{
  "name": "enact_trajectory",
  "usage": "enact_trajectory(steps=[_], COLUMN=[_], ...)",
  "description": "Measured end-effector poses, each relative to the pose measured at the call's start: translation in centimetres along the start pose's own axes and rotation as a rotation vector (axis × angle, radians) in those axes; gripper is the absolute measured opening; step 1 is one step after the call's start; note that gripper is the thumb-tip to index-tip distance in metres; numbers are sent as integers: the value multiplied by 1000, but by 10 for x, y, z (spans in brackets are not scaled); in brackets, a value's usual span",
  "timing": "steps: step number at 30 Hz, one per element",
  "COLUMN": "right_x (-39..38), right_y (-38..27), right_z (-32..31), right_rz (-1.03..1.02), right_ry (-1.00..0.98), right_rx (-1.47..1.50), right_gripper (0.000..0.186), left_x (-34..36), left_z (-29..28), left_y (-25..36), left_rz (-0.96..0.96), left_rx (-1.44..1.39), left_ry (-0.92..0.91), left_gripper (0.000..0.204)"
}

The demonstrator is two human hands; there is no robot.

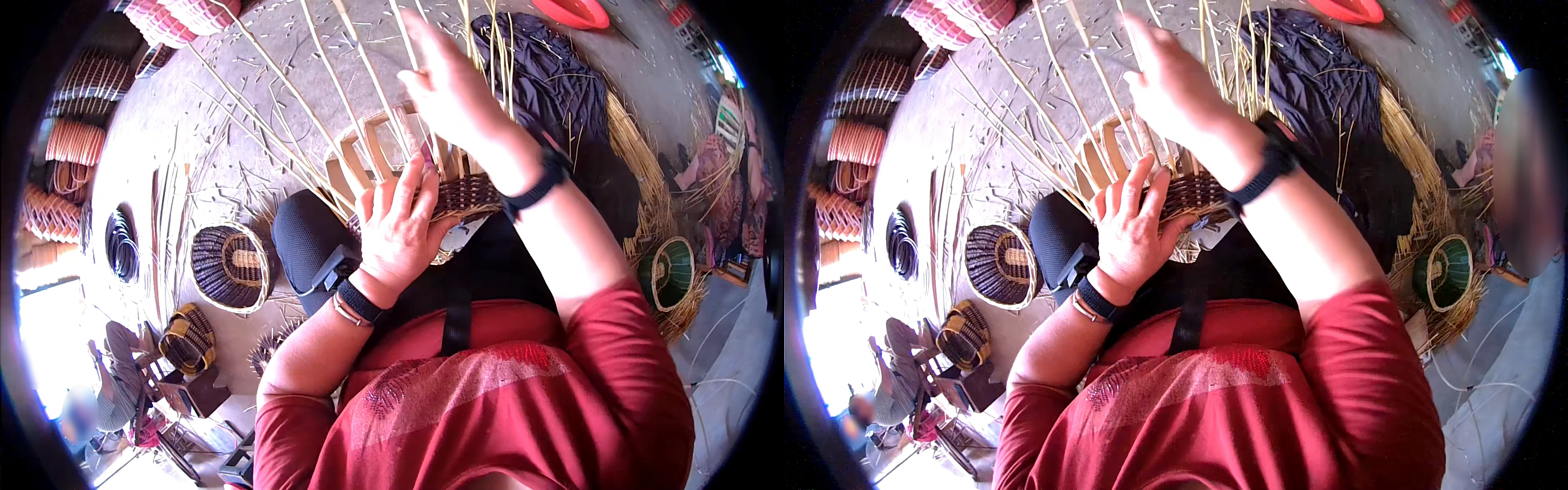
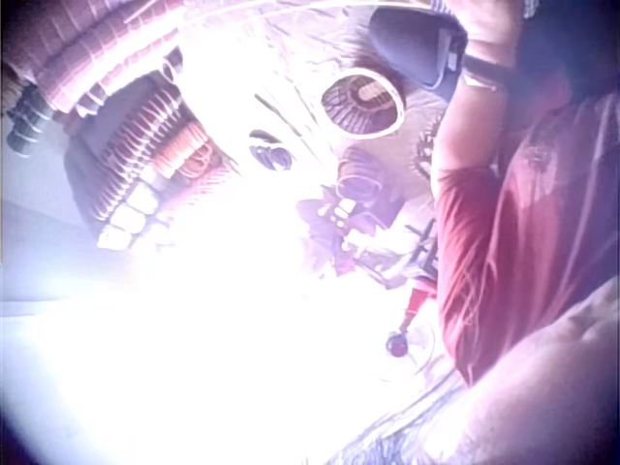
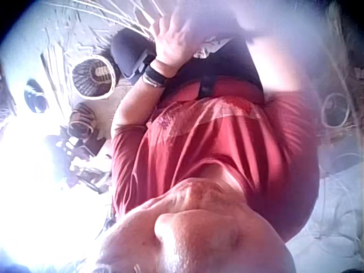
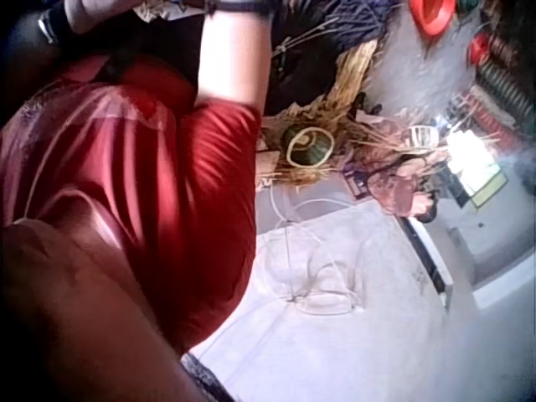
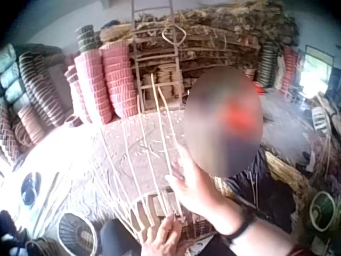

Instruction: The person weaves a basket by hand, threading thin strips through vertical wooden slats while rotating the basket on their lap.

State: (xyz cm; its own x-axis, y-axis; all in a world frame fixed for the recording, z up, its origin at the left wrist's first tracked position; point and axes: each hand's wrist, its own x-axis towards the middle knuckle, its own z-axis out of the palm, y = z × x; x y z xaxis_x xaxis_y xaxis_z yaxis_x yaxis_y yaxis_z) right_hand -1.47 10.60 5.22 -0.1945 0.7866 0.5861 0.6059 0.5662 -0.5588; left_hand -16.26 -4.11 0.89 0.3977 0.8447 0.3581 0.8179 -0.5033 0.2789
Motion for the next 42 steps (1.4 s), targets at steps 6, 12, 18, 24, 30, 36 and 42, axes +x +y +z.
enact_trajectory(steps=[6, 12, 18, 24, 30, 36, 42], right_x=[-119, -46, -24, -130, -75, -88, -104], right_y=[26, 45, 83, 47, -23, -9, 30], right_z=[-91, -59, -11, -86, -116, -90, -44], right_rz=[1060, 511, 66, 1072, 561, 649, 1014], right_ry=[197, 146, 290, 191, 82, -13, 66], right_rx=[1217, 618, -40, 924, 1265, 1348, 1212], right_gripper=[27, 23, 59, 36, 30, 26, 23], left_x=[20, 40, 58, 39, 39, 5, -4], left_z=[-7, 10, 11, 28, -7, -32, -15], left_y=[23, 45, 44, 26, 8, -33, -6], left_rz=[-75, 73, 77, 97, 85, 11, -197], left_rx=[28, 243, 273, 219, 69, -96, 108], left_ry=[97, -219, -248, -76, -110, -22, 57], left_gripper=[75, 71, 56, 76, 76, 74, 93])
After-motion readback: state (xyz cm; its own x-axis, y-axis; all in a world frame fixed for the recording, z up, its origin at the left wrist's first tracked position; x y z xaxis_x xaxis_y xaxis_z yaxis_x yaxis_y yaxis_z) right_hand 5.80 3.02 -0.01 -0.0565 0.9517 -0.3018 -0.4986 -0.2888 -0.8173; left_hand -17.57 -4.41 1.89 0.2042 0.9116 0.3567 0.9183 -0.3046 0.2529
